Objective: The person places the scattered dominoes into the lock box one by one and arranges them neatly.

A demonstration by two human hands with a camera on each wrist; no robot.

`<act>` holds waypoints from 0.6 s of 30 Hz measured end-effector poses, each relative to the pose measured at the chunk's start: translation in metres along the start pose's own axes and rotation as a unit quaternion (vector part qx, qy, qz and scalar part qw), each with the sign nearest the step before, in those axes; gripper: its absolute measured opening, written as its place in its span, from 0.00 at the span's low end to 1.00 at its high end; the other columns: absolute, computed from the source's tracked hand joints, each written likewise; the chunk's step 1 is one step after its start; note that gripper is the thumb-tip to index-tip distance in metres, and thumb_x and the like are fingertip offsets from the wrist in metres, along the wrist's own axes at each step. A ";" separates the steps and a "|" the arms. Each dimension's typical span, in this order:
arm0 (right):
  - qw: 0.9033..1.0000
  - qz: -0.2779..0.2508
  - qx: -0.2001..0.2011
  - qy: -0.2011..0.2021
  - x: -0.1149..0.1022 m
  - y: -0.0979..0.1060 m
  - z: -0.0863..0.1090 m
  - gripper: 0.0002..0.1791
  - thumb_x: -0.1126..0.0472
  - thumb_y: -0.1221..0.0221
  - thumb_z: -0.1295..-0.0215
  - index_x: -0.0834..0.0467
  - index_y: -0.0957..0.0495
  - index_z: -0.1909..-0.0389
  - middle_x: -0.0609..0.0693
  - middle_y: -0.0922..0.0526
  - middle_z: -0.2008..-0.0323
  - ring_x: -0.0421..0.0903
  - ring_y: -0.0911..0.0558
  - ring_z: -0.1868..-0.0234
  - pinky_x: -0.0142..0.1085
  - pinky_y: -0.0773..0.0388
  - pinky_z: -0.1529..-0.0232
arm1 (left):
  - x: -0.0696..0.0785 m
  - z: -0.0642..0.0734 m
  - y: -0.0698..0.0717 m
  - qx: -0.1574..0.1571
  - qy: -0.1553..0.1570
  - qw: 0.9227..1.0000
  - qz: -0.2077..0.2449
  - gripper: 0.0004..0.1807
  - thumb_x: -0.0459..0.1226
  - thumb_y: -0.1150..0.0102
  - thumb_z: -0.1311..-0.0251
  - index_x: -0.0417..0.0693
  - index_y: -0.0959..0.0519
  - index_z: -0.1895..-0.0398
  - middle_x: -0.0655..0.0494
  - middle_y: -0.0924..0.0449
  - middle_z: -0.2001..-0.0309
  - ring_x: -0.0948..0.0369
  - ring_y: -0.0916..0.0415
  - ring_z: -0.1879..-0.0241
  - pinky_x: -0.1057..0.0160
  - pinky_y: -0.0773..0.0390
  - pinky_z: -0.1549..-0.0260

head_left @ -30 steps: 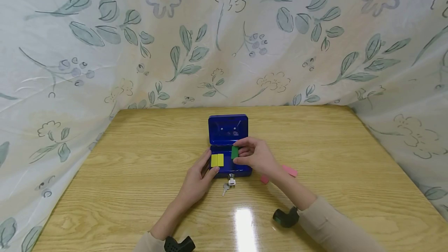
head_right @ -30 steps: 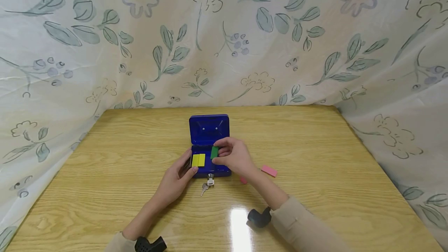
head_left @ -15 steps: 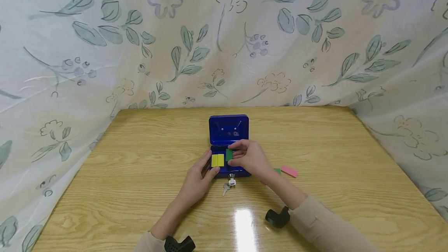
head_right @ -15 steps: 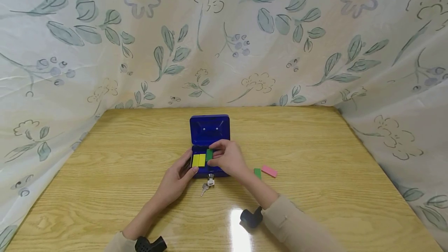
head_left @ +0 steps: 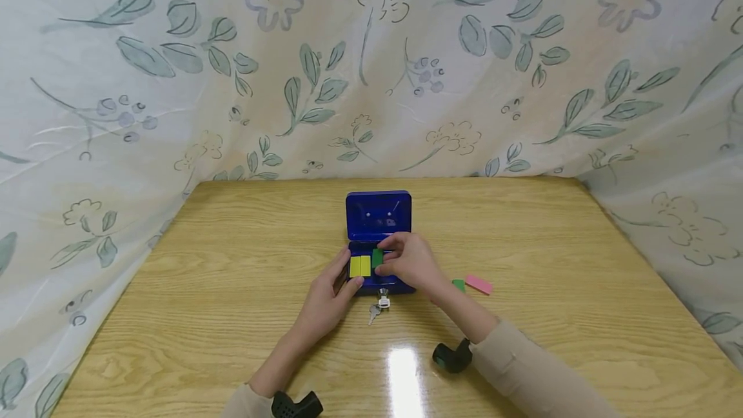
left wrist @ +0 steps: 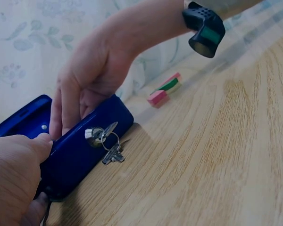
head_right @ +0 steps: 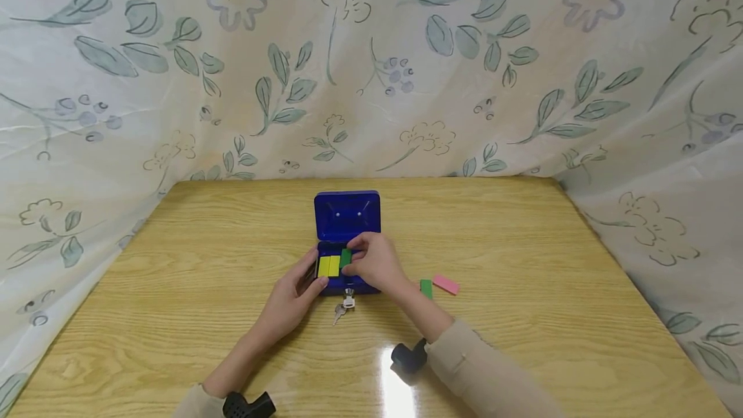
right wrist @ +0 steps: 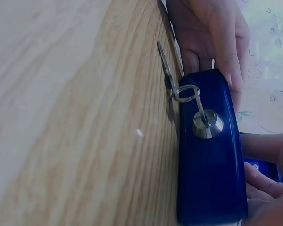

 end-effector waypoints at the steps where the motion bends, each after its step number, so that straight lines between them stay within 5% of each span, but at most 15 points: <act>1: 1.000 0.005 0.001 0.002 -0.001 -0.001 0.000 0.21 0.71 0.24 0.54 0.61 0.17 0.57 0.52 0.14 0.61 0.45 0.18 0.65 0.37 0.16 0.63 | 0.006 0.001 0.001 0.002 0.003 1.000 -0.001 0.34 0.35 0.43 0.30 0.34 0.44 0.26 0.41 0.47 0.26 0.53 0.47 0.29 0.57 0.37 0.36; 6: 1.000 0.027 0.001 0.013 -0.002 -0.004 -0.001 0.21 0.72 0.24 0.55 0.62 0.18 0.58 0.53 0.14 0.62 0.45 0.18 0.65 0.37 0.17 0.63 | 0.031 0.005 0.002 0.005 0.014 1.000 -0.006 0.32 0.28 0.44 0.32 0.26 0.43 0.29 0.32 0.47 0.28 0.46 0.46 0.29 0.50 0.37 0.37; 18: 0.998 0.051 -0.017 0.032 -0.005 -0.006 -0.003 0.21 0.73 0.24 0.56 0.63 0.18 0.58 0.54 0.15 0.61 0.47 0.17 0.61 0.38 0.17 0.58 | -0.007 0.001 -0.002 0.009 -0.001 1.000 0.002 0.35 0.35 0.42 0.32 0.36 0.43 0.26 0.42 0.46 0.26 0.55 0.46 0.29 0.60 0.37 0.37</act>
Point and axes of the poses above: each hand's wrist, its own z-axis away from the middle knuckle, its own y-axis out of the back of the hand, x = y × z, the point moved 7 cm from there along -z, towards the middle knuckle
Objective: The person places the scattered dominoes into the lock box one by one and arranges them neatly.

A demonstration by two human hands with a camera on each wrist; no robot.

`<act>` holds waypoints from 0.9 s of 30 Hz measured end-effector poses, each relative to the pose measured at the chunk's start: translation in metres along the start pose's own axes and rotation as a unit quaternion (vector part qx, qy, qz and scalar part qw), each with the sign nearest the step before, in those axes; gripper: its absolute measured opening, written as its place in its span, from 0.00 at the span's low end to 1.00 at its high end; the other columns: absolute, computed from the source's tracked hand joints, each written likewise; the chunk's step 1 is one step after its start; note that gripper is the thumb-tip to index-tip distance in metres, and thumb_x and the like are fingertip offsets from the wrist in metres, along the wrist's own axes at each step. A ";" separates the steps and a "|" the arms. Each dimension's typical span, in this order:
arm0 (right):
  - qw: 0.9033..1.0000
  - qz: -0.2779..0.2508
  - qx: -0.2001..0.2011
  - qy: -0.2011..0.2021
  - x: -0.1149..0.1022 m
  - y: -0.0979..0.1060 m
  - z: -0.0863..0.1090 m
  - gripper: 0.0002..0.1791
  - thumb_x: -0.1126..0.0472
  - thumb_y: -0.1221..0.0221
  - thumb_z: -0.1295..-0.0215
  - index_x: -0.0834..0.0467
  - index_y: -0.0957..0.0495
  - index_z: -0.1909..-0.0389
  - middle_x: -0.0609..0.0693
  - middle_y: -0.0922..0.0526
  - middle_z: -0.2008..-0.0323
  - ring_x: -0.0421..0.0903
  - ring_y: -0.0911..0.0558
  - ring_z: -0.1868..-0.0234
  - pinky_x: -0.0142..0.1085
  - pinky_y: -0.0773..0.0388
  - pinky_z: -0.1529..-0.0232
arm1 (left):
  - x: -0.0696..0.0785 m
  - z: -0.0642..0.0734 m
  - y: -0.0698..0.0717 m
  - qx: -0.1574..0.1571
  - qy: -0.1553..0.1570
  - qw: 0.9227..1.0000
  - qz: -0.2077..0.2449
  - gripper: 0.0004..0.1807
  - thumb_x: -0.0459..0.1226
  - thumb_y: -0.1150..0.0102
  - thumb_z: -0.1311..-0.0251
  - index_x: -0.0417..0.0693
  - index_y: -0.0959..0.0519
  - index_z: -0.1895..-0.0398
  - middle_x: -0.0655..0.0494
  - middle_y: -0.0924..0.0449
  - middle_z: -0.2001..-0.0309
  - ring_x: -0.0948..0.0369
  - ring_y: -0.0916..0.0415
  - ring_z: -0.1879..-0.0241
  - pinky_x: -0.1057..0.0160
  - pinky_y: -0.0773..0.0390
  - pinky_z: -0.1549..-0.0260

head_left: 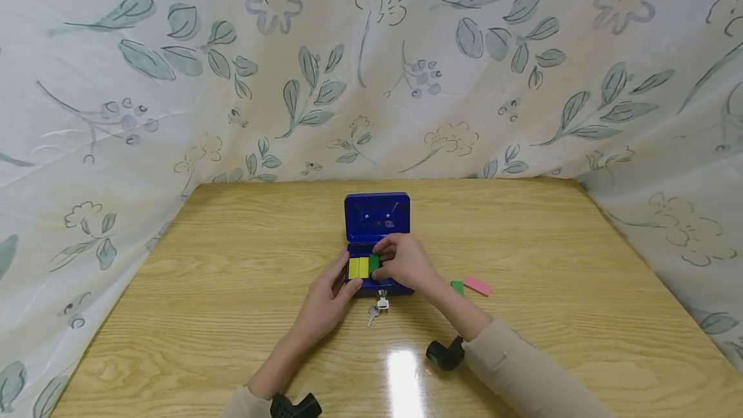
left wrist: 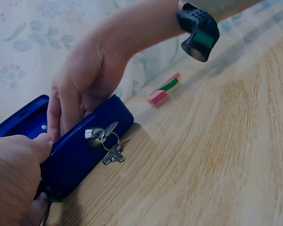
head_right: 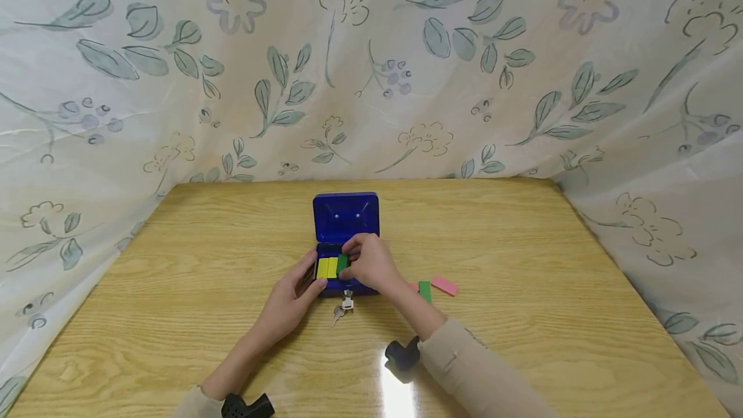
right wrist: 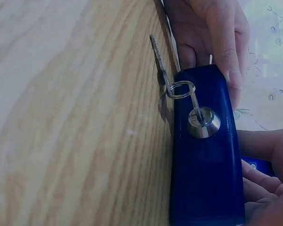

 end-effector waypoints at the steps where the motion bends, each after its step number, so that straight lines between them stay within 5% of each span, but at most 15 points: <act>1: 1.000 0.008 -0.002 0.002 0.000 -0.001 0.000 0.21 0.73 0.24 0.56 0.63 0.18 0.58 0.54 0.15 0.61 0.47 0.17 0.61 0.38 0.17 0.58 | 0.000 0.000 0.000 0.000 0.000 1.000 0.000 0.35 0.35 0.42 0.32 0.36 0.43 0.26 0.42 0.46 0.26 0.55 0.46 0.29 0.60 0.36 0.37; 14: 0.995 0.090 -0.024 0.029 -0.001 -0.006 -0.004 0.22 0.70 0.23 0.56 0.62 0.18 0.58 0.52 0.16 0.61 0.47 0.17 0.60 0.40 0.17 0.57 | 0.038 0.005 0.002 -0.005 0.004 1.000 -0.013 0.32 0.28 0.45 0.31 0.25 0.44 0.29 0.32 0.47 0.28 0.44 0.46 0.29 0.50 0.36 0.37; 20: 0.990 0.124 -0.027 0.056 -0.003 -0.010 -0.002 0.23 0.69 0.23 0.55 0.63 0.18 0.56 0.54 0.16 0.59 0.49 0.17 0.58 0.40 0.18 0.56 | 0.041 0.007 0.003 -0.003 0.008 1.000 -0.012 0.32 0.28 0.44 0.32 0.26 0.44 0.29 0.34 0.47 0.28 0.45 0.47 0.29 0.49 0.36 0.37; 27: 0.992 0.106 -0.033 0.057 -0.001 -0.008 -0.001 0.24 0.71 0.23 0.56 0.63 0.19 0.55 0.53 0.17 0.57 0.49 0.18 0.58 0.40 0.18 0.55 | 0.040 0.007 0.003 0.001 0.015 1.000 -0.016 0.32 0.29 0.44 0.32 0.27 0.43 0.29 0.33 0.47 0.28 0.46 0.46 0.29 0.48 0.37 0.37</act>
Point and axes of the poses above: each hand's wrist, its own z-axis away from the middle knuckle, its own y-axis out of the back of the hand, x = y × z, the point moved 7 cm from there along -z, towards the middle knuckle
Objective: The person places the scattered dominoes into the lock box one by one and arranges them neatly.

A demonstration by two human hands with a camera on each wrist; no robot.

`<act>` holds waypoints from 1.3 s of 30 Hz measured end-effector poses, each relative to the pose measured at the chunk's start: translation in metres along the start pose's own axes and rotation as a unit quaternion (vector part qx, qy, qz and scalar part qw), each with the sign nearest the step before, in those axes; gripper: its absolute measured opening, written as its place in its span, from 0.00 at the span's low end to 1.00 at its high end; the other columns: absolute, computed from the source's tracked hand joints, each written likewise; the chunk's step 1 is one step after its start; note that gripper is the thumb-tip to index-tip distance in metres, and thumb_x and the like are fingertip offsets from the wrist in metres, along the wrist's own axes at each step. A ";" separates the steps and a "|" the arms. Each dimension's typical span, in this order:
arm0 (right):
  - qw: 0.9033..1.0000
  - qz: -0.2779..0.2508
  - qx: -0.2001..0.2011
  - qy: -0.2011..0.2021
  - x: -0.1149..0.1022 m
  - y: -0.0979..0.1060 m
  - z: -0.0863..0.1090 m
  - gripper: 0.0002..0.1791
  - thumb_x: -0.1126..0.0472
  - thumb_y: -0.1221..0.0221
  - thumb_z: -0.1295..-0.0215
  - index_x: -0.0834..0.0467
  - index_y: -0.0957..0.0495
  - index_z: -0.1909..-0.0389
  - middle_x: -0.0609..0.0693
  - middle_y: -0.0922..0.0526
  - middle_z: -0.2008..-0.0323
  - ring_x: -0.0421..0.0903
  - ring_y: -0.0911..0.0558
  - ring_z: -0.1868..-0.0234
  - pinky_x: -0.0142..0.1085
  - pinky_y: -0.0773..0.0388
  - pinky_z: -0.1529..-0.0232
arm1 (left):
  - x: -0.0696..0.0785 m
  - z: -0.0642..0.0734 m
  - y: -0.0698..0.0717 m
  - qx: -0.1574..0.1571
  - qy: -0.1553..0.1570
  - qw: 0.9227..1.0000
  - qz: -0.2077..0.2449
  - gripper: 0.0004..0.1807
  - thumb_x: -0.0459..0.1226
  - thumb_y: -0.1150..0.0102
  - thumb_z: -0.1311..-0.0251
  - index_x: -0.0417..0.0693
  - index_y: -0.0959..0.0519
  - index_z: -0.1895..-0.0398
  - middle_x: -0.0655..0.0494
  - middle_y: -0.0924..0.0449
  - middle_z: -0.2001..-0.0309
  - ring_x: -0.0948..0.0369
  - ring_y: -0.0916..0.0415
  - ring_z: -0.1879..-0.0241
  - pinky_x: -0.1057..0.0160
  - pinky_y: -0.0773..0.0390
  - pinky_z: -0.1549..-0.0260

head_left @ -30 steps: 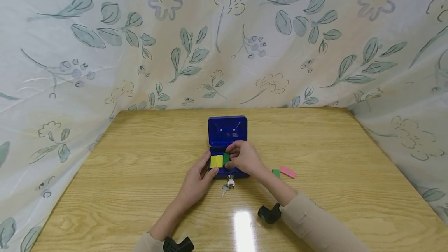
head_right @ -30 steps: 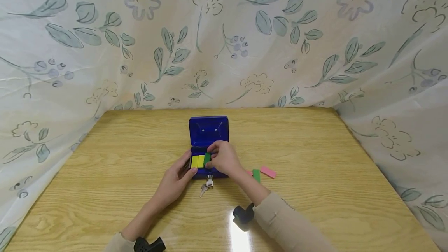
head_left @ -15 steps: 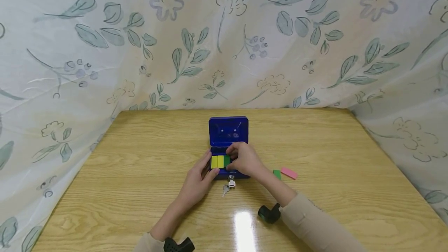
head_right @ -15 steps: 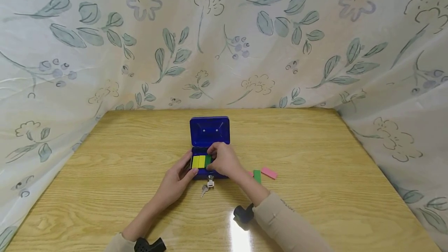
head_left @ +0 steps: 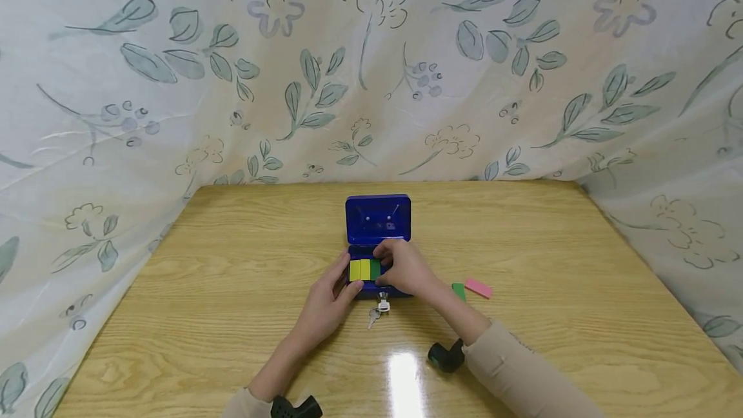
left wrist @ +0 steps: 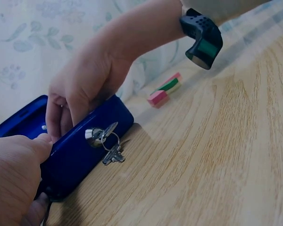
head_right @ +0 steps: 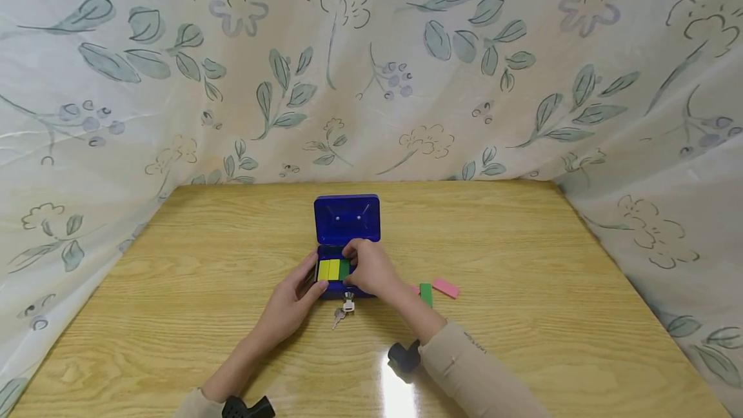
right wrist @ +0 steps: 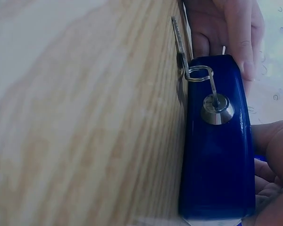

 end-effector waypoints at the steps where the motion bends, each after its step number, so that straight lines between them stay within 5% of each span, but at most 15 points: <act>1: 1.000 -0.003 -0.001 0.000 0.000 0.000 0.000 0.25 0.71 0.23 0.56 0.63 0.19 0.54 0.53 0.17 0.57 0.49 0.18 0.58 0.40 0.18 0.55 | 0.000 0.000 0.000 0.000 0.000 1.000 0.001 0.32 0.29 0.43 0.32 0.27 0.43 0.29 0.33 0.47 0.28 0.45 0.46 0.29 0.48 0.37 0.37; 39: 0.998 -0.055 -0.010 0.003 0.002 0.004 0.002 0.24 0.70 0.24 0.53 0.64 0.19 0.53 0.54 0.17 0.56 0.49 0.18 0.56 0.38 0.17 0.56 | -0.008 -0.001 -0.003 -0.001 0.005 1.000 0.003 0.32 0.29 0.44 0.31 0.26 0.44 0.29 0.33 0.48 0.28 0.46 0.47 0.29 0.50 0.38 0.36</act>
Point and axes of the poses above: each hand's wrist, its own z-axis away from the middle knuckle, its own y-axis out of the back of the hand, x = y × z, the point moved 7 cm from there along -z, towards the middle knuckle
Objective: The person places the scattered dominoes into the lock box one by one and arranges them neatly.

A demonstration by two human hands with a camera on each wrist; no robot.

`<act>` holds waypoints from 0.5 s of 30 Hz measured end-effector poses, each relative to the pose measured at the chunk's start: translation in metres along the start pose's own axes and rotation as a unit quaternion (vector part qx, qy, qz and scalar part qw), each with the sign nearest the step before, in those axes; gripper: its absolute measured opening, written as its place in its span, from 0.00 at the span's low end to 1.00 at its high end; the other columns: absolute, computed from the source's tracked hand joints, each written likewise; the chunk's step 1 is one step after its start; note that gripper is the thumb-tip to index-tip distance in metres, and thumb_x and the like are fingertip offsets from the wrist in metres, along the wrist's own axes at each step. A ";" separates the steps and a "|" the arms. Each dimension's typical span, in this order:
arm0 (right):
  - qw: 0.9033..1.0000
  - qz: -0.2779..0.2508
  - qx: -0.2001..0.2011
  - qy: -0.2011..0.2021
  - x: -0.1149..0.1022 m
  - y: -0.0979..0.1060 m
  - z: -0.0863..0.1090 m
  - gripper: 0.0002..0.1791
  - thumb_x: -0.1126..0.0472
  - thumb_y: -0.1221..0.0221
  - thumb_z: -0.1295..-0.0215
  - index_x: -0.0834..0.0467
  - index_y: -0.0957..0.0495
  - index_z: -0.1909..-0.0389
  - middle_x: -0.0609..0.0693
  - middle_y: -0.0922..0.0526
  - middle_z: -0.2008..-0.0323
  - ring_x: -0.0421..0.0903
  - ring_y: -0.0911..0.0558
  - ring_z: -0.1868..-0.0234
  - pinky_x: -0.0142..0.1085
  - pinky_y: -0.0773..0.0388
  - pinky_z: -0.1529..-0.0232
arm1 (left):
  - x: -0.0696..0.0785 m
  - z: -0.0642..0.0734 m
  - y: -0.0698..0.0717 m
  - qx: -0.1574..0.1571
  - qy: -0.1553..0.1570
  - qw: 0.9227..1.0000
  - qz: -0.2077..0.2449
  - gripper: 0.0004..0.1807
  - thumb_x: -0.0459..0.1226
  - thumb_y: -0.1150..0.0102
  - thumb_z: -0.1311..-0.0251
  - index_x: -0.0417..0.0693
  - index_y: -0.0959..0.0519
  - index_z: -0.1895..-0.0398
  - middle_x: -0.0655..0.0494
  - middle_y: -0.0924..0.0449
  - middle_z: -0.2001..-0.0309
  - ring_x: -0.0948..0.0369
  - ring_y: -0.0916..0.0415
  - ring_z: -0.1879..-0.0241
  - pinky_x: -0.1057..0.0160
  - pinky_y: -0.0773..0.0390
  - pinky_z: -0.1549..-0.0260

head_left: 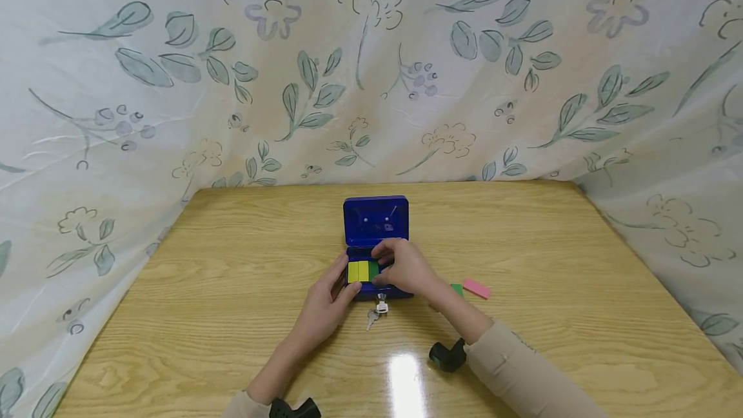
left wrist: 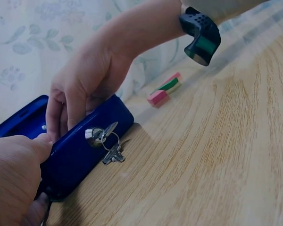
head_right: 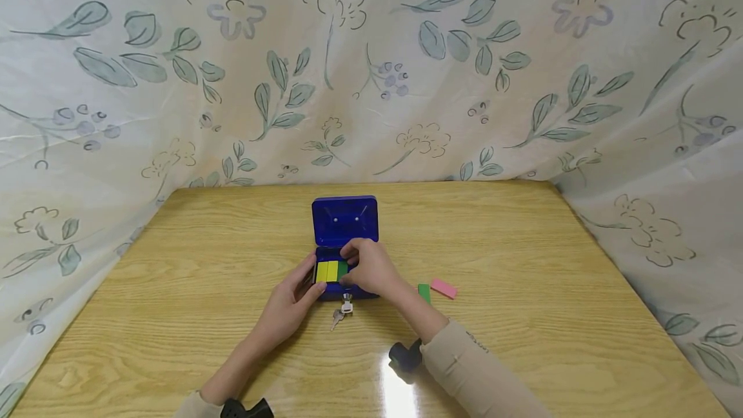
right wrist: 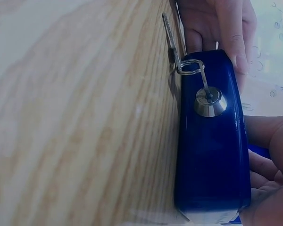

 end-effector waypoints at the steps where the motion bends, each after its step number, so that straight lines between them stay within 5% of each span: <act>1: 1.000 0.001 -0.001 0.001 0.000 0.000 0.000 0.24 0.70 0.24 0.53 0.64 0.19 0.53 0.54 0.17 0.56 0.49 0.18 0.56 0.38 0.17 0.57 | -0.004 -0.001 -0.001 0.000 -0.001 1.000 0.001 0.33 0.29 0.44 0.31 0.27 0.44 0.28 0.33 0.48 0.28 0.46 0.47 0.29 0.50 0.38 0.36; 7: 1.000 -0.003 -0.003 -0.003 0.001 0.000 0.000 0.24 0.71 0.25 0.53 0.64 0.20 0.52 0.54 0.17 0.56 0.48 0.18 0.56 0.36 0.17 0.57 | -0.027 -0.004 -0.003 -0.003 -0.008 1.000 0.000 0.34 0.34 0.43 0.31 0.35 0.43 0.26 0.40 0.48 0.26 0.53 0.47 0.29 0.56 0.37 0.36; 15: 1.000 -0.019 -0.007 -0.014 0.001 0.001 0.001 0.24 0.70 0.25 0.52 0.64 0.20 0.52 0.55 0.17 0.56 0.48 0.18 0.56 0.38 0.18 0.56 | -0.029 -0.004 -0.002 -0.009 -0.015 1.000 -0.007 0.35 0.40 0.43 0.29 0.37 0.44 0.25 0.42 0.48 0.25 0.54 0.48 0.28 0.60 0.37 0.37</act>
Point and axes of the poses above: each hand's wrist, its own z-axis away from the middle knuckle, its own y-axis out of the back of the hand, x = y × z, the point moved 7 cm from there along -z, towards the middle knuckle
